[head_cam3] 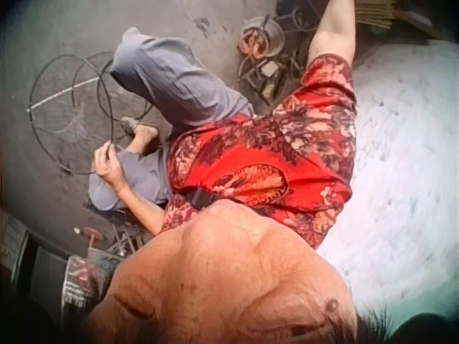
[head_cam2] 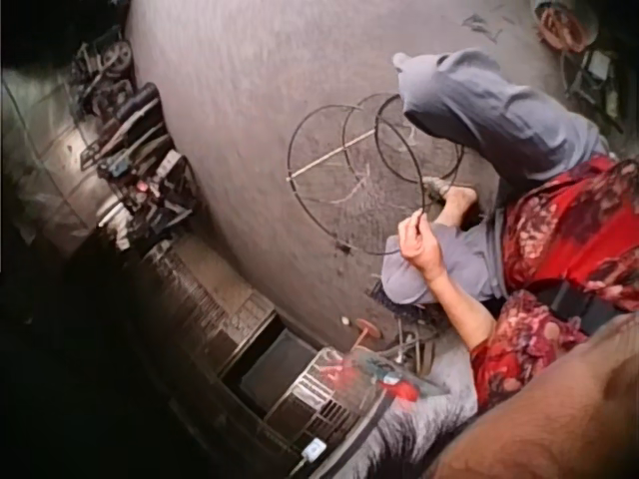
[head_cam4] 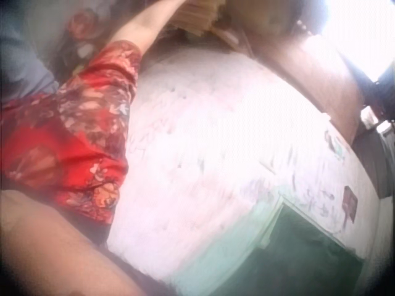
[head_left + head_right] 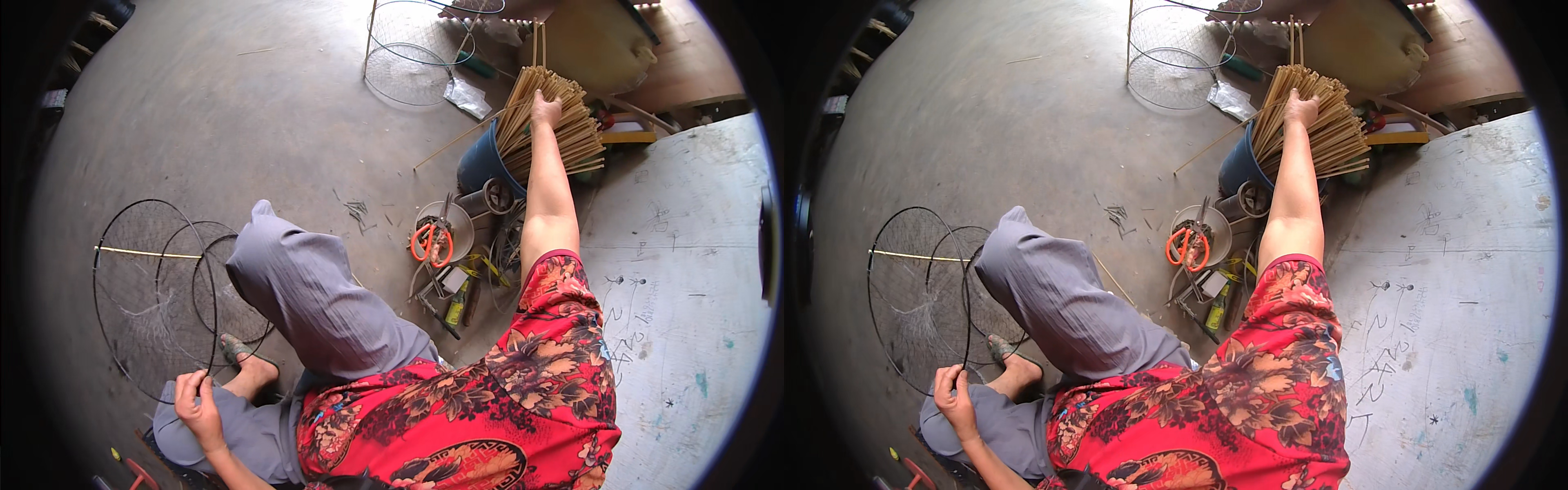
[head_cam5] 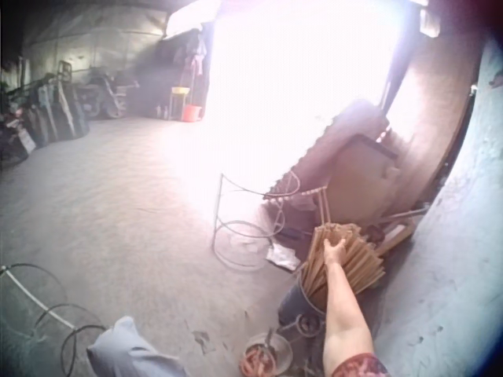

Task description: The person repairs a collapsible wire fishing trap by hand, using wooden sticks to support the structure and a green plastic shuttle to weave or tie the netting to the wire frames.

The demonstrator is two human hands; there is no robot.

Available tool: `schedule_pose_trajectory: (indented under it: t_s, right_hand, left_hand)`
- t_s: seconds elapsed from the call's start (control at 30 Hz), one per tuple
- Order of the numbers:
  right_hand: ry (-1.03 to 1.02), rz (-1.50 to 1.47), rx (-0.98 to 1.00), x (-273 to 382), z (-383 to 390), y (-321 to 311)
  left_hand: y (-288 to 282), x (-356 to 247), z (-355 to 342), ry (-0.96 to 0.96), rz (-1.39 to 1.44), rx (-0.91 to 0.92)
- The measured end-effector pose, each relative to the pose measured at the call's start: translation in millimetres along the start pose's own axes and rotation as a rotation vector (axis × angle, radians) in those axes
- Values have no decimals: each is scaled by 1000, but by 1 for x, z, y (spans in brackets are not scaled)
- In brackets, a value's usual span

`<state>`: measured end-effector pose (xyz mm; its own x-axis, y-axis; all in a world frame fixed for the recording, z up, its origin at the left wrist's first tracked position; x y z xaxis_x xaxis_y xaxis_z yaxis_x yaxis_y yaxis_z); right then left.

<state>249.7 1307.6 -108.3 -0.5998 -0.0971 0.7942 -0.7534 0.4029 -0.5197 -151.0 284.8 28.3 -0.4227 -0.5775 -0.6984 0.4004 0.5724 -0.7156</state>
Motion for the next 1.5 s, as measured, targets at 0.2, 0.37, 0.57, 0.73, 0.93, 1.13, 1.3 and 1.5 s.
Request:
schedule_pose_trajectory:
  t_s: [0.2, 0.37, 0.57, 0.73, 0.93, 1.13, 1.3, 1.5]
  right_hand:
    - [-318, 343, 119, 57, 62, 1]
    - [-584, 784, 434, 29, 191, 24]
    - [-510, 956, 718, -17, 171, 65]
    - [-494, 766, 747, -37, 171, 57]
    - [-605, 580, 866, -19, 224, 11]
    - [-874, 455, 899, 5, 291, -17]
    - [-1020, 419, 691, 55, 321, -34]
    - [-731, 186, 383, 108, 249, -95]
  left_hand:
    - [6, -11, 4, -51, -62, 8]
    - [13, -24, 5, -31, -81, -4]
    - [10, -24, 1, -11, -104, 25]
    - [14, -14, 5, -12, -62, 3]
    - [17, -18, 1, 24, -64, 1]
    - [22, -18, -4, 61, -50, 6]
    - [19, -18, -4, 69, -58, 11]
    - [19, -20, -2, 81, -25, 14]
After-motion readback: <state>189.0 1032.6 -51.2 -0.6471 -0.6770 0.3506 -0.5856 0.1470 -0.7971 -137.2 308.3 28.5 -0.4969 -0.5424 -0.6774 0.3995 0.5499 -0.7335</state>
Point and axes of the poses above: each hand's wrist, its own z-axis away from the middle knuckle, its own y-axis out of the palm, x = y × z, the point moved 7 cm from there along -z, towards the middle knuckle, and after that the axes turned 1 degree about -y, right-handed, at the moved point
